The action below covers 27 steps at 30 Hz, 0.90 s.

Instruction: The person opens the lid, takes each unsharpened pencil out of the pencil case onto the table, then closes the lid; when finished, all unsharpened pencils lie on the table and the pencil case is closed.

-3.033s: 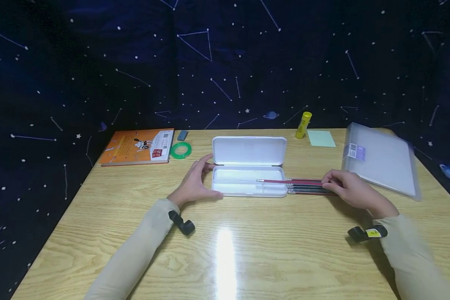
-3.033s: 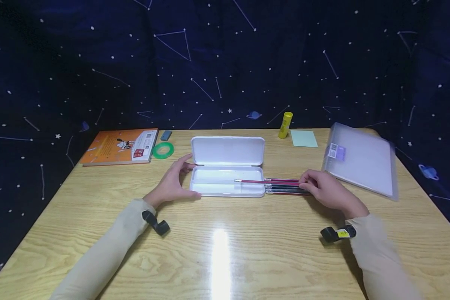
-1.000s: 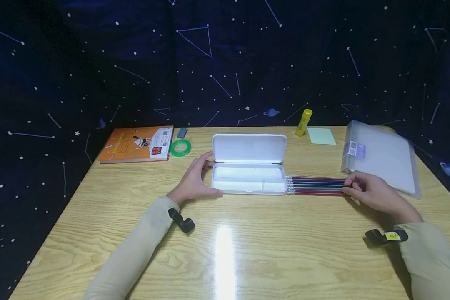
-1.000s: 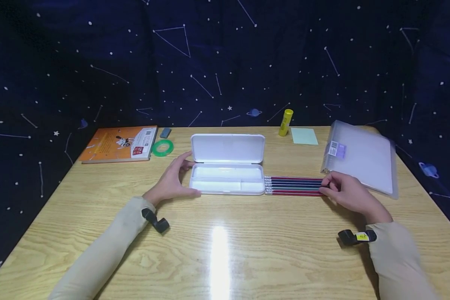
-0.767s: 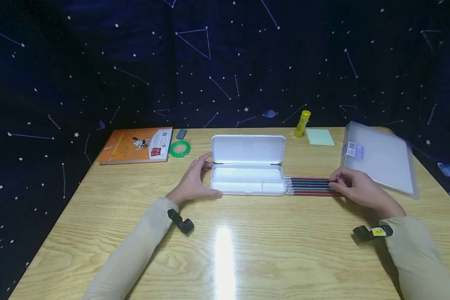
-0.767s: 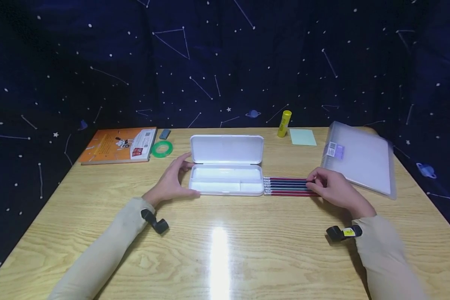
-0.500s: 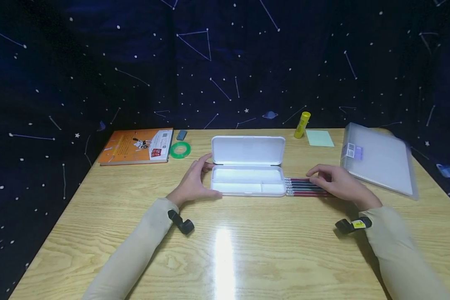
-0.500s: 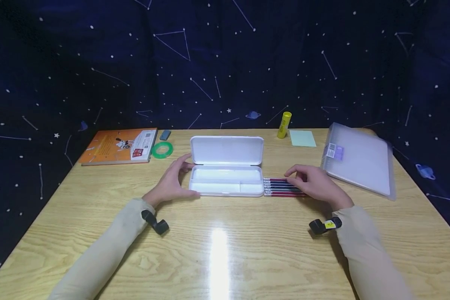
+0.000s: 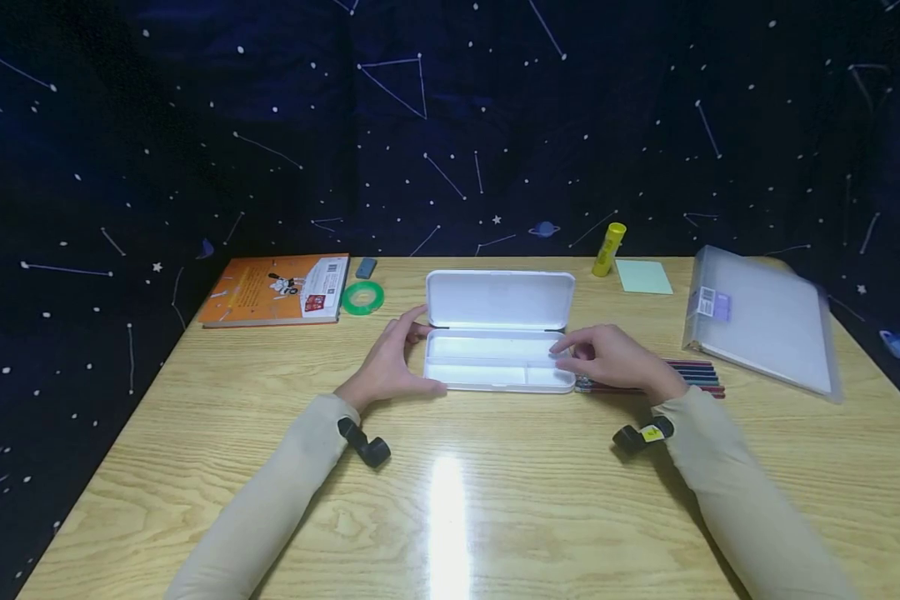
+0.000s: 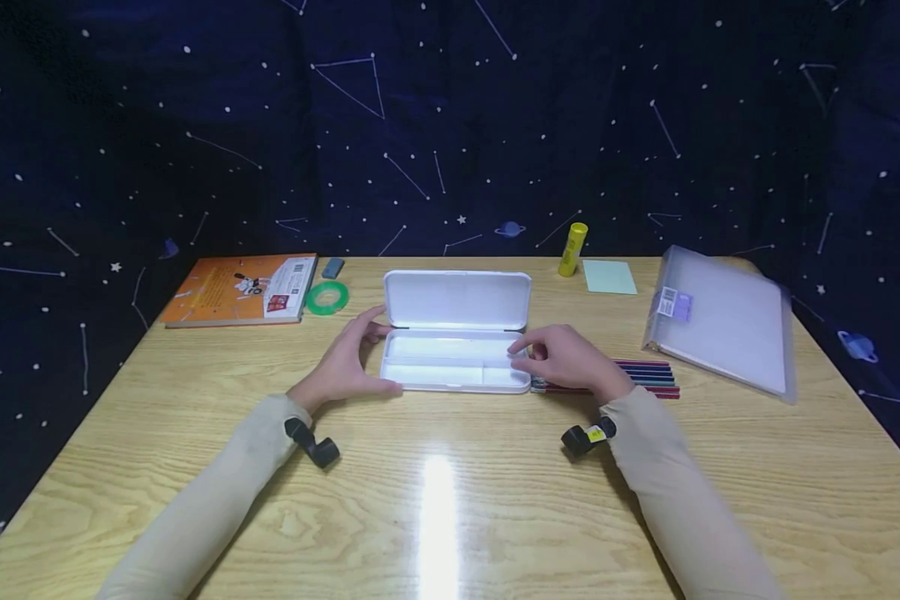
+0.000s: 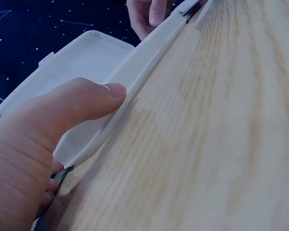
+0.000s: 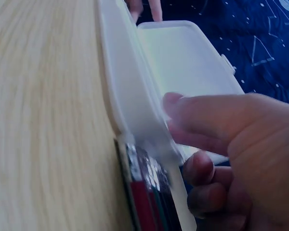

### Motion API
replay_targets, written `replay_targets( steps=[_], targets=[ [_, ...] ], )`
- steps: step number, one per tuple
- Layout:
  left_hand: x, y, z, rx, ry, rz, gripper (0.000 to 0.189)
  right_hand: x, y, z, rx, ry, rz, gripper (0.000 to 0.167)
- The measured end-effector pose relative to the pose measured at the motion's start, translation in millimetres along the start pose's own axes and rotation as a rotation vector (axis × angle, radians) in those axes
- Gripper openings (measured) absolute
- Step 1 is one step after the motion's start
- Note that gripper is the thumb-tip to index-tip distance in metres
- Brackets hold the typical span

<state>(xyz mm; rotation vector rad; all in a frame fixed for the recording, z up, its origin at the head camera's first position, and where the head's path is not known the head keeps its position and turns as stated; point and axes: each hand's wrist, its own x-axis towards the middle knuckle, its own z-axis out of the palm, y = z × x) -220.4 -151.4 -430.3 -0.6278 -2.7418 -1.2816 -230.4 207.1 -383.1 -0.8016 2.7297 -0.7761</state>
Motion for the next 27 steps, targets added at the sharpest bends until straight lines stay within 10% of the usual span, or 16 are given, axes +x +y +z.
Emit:
replay_targets(
  steps=[27],
  targets=[
    [-0.1, 1.3, -0.5, -0.004, -0.008, -0.018, 0.119, 11.3, -13.7, 3.8, -0.012, -0.090, 0.123, 0.015]
  ],
)
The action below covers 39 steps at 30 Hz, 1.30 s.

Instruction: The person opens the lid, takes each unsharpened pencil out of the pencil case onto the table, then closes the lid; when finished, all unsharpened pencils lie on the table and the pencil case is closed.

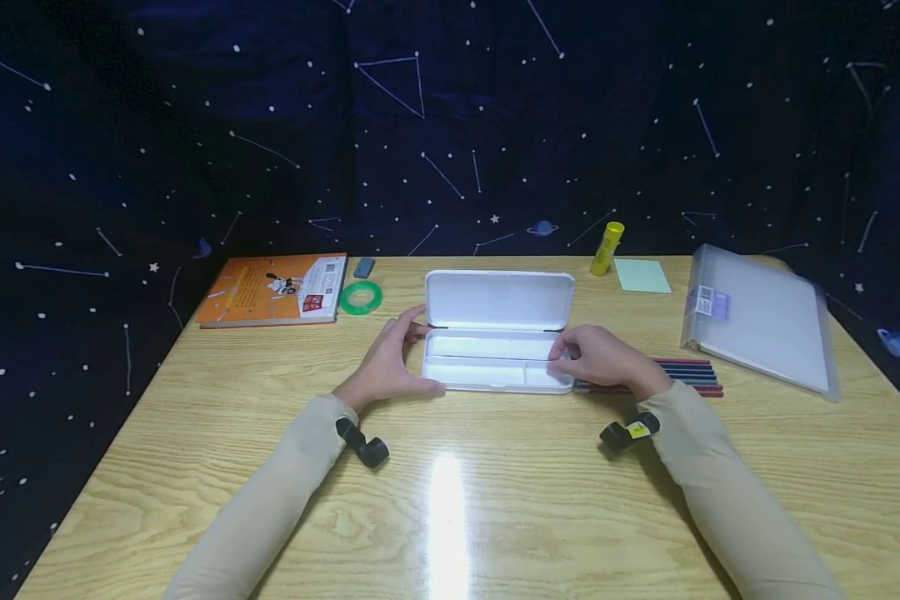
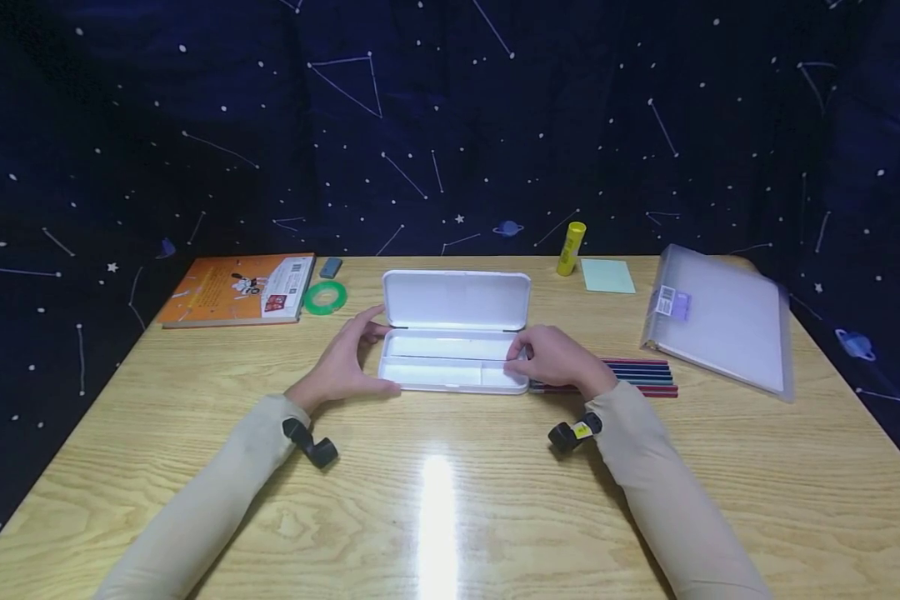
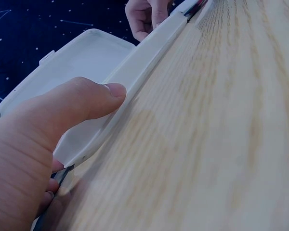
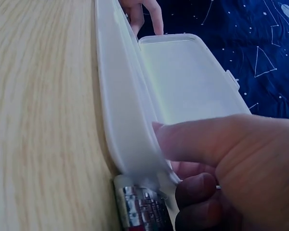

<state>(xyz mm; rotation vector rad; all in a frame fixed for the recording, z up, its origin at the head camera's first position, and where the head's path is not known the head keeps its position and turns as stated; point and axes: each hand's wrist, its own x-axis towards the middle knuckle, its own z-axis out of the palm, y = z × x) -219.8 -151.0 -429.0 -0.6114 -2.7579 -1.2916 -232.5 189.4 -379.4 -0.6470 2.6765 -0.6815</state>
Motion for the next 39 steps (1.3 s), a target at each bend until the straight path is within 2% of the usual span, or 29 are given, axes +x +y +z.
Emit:
replay_targets(
  steps=[10, 16, 21, 25, 29, 34, 39],
  targets=[
    [0.1, 0.0, 0.5, -0.007, 0.004, 0.006, 0.119, 1.2, -14.3, -0.7, -0.106, -0.017, 0.071, 0.015],
    [0.6, -0.9, 0.5, 0.004, 0.005, 0.007, 0.120, 3.6, -13.9, 0.7, -0.124, -0.007, 0.107, 0.015],
    [0.9, -0.2, 0.0, 0.001, 0.004, 0.014, 0.120, 2.1, -8.7, -1.5, -0.059, 0.015, 0.065, 0.016],
    [0.9, 0.5, -0.2, 0.001, 0.000, 0.013, 0.120, -0.8, -4.0, -4.4, 0.008, 0.028, -0.015, 0.015],
    [1.1, 0.3, 0.2, 0.002, 0.003, 0.009, 0.120, -4.0, 0.0, -5.9, 0.026, 0.075, -0.072, 0.014],
    [0.8, 0.4, 0.3, 0.006, -0.001, 0.011, 0.120, -12.1, 7.6, -6.7, 0.039, 0.156, -0.076, 0.010],
    [0.1, 0.7, -0.6, 0.005, -0.003, 0.012, 0.120, -30.4, 26.5, -9.0, 0.046, 0.214, -0.058, 0.011]
  ],
)
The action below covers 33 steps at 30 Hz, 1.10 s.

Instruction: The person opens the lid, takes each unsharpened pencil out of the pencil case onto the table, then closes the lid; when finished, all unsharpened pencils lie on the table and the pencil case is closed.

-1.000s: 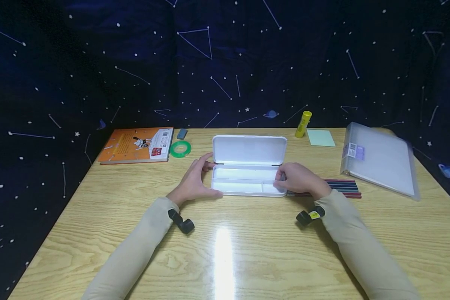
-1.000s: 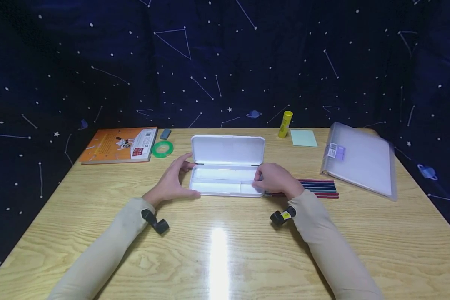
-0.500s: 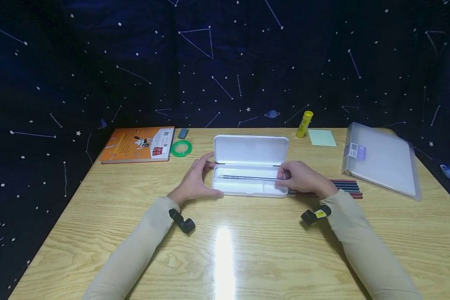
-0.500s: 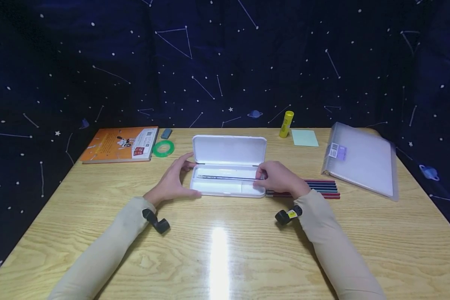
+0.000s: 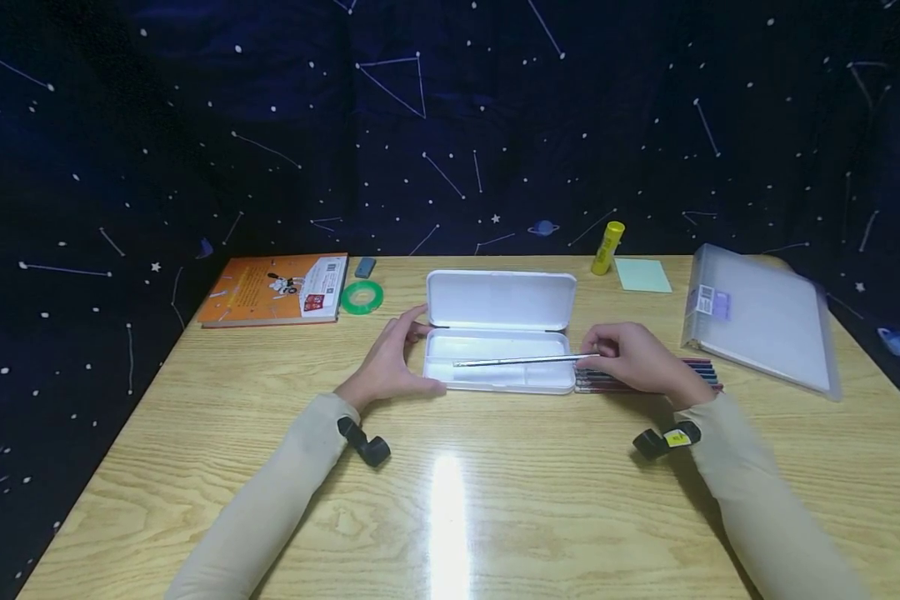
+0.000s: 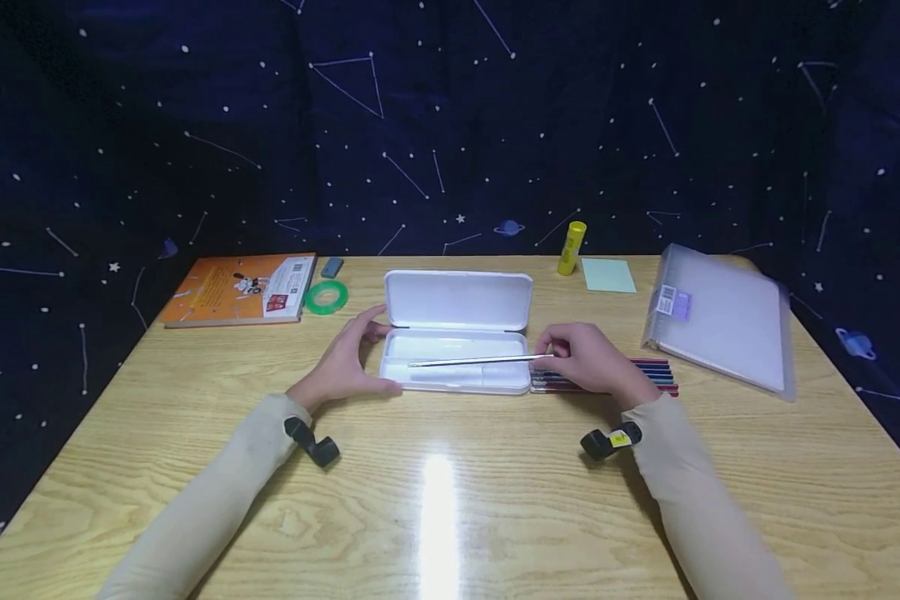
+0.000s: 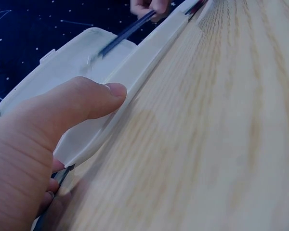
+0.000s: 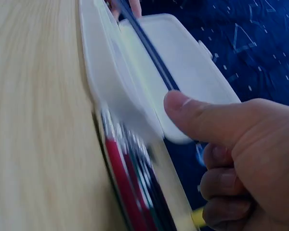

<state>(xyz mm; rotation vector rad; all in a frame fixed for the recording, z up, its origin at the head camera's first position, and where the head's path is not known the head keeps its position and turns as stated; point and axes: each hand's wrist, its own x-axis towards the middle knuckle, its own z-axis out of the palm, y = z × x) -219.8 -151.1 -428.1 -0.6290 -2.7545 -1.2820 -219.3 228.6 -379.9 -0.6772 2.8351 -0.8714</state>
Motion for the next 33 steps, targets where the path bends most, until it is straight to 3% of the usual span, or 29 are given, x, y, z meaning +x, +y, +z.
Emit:
replay_targets(
  steps=[4, 10, 18, 24, 33],
  targets=[
    [-0.6, 0.7, 0.2, 0.003, 0.000, -0.005, 0.120, -24.0, 19.1, -9.9, 0.048, 0.031, 0.026, 0.012],
    [-1.7, -0.1, 0.6, 0.008, -0.006, -0.021, 0.121, -62.1, 52.2, -22.7, 0.061, 0.110, -0.020, 0.009],
    [-0.8, 2.2, -0.1, 0.000, -0.005, -0.011, 0.120, -101.8, 87.2, -44.7, 0.048, 0.113, 0.030, 0.011],
    [-1.1, 3.4, 0.0, -0.006, -0.006, -0.012, 0.119, -112.1, 100.6, -50.5, 0.047, 0.102, 0.092, 0.012],
    [-0.2, 2.5, 0.1, 0.011, -0.009, -0.010, 0.119, -109.7, 99.3, -49.2, 0.030, 0.030, 0.143, 0.015]
  ],
)
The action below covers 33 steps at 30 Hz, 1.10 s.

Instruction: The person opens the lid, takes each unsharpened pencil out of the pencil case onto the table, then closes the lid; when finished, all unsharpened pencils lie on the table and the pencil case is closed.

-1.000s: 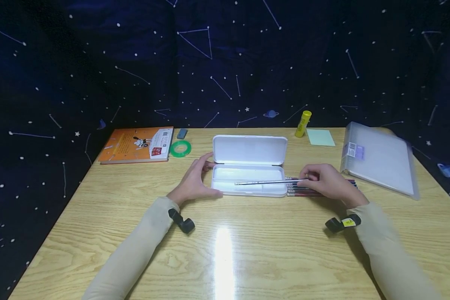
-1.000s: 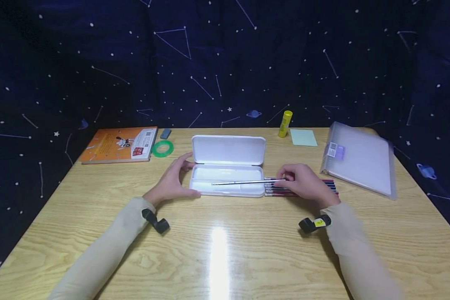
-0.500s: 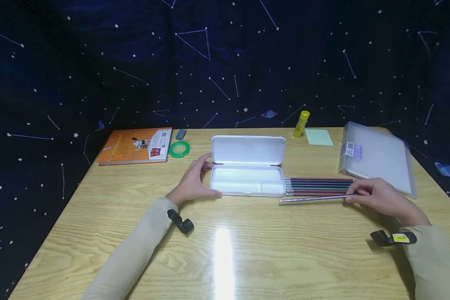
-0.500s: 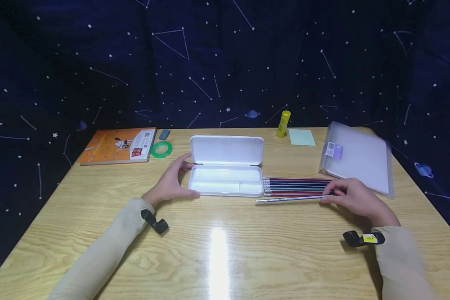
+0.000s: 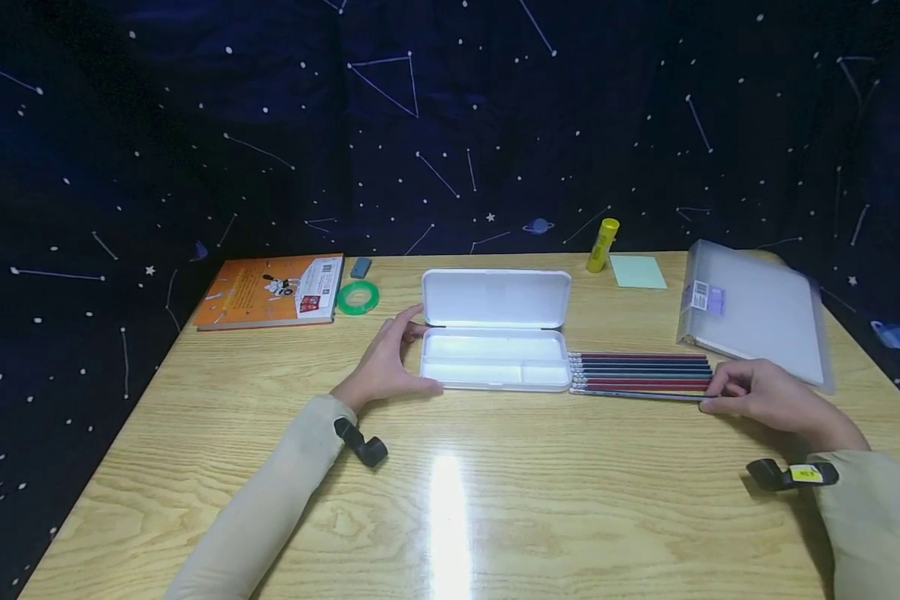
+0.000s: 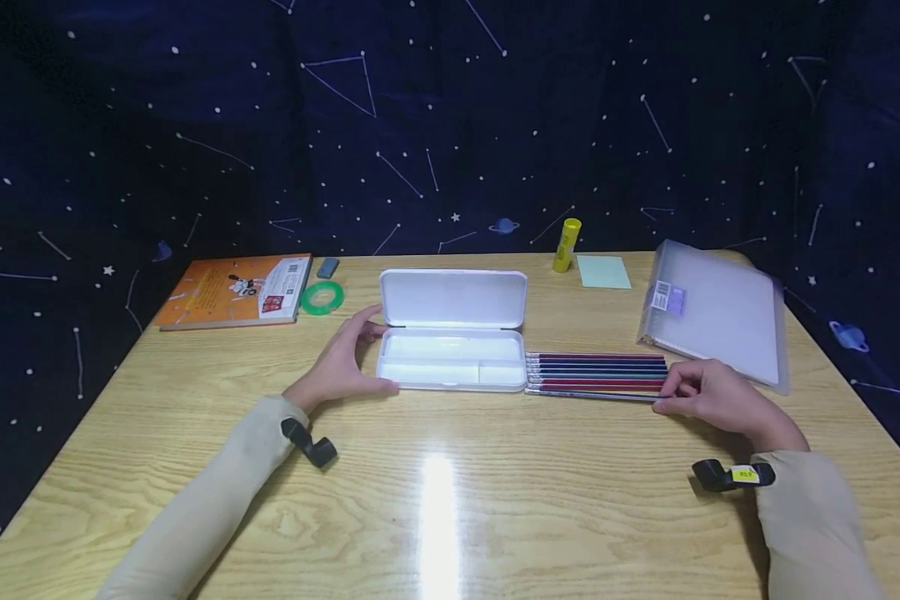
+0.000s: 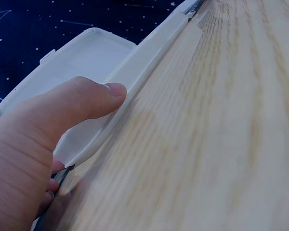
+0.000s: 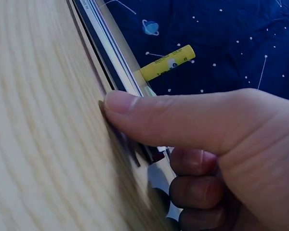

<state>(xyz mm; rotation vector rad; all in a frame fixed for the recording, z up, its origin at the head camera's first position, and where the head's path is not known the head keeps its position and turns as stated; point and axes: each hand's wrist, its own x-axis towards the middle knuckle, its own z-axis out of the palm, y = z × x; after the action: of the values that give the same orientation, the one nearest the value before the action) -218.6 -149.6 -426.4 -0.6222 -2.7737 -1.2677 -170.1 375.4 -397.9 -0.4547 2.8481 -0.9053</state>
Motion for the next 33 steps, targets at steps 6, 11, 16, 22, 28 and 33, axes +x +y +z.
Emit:
replay_targets(
  steps=[6, 11, 16, 22, 28, 33],
  targets=[
    [0.2, -0.8, 0.0, 0.002, -0.002, 0.001, 0.119, 0.4, 1.7, 0.4, -0.011, 0.006, 0.015, 0.015],
    [-0.3, 0.7, -1.0, 0.002, -0.002, 0.000, 0.119, 1.1, -0.5, 0.4, -0.022, 0.027, 0.005, 0.018],
    [-0.3, 1.3, -1.1, 0.005, -0.004, -0.001, 0.119, 2.4, -1.8, 2.6, 0.033, 0.044, -0.024, 0.023],
    [-0.2, 1.1, -0.6, 0.008, -0.003, 0.004, 0.119, 5.4, -10.5, 8.8, 0.002, 0.084, -0.044, 0.026],
    [-0.2, 0.5, -0.2, 0.005, -0.003, 0.008, 0.119, 12.7, -32.4, 17.4, -0.146, 0.135, -0.108, 0.027],
    [0.1, -1.0, 0.4, 0.008, 0.003, 0.014, 0.119, 17.9, -43.2, 24.6, -0.175, 0.123, -0.145, 0.020]
  ],
)
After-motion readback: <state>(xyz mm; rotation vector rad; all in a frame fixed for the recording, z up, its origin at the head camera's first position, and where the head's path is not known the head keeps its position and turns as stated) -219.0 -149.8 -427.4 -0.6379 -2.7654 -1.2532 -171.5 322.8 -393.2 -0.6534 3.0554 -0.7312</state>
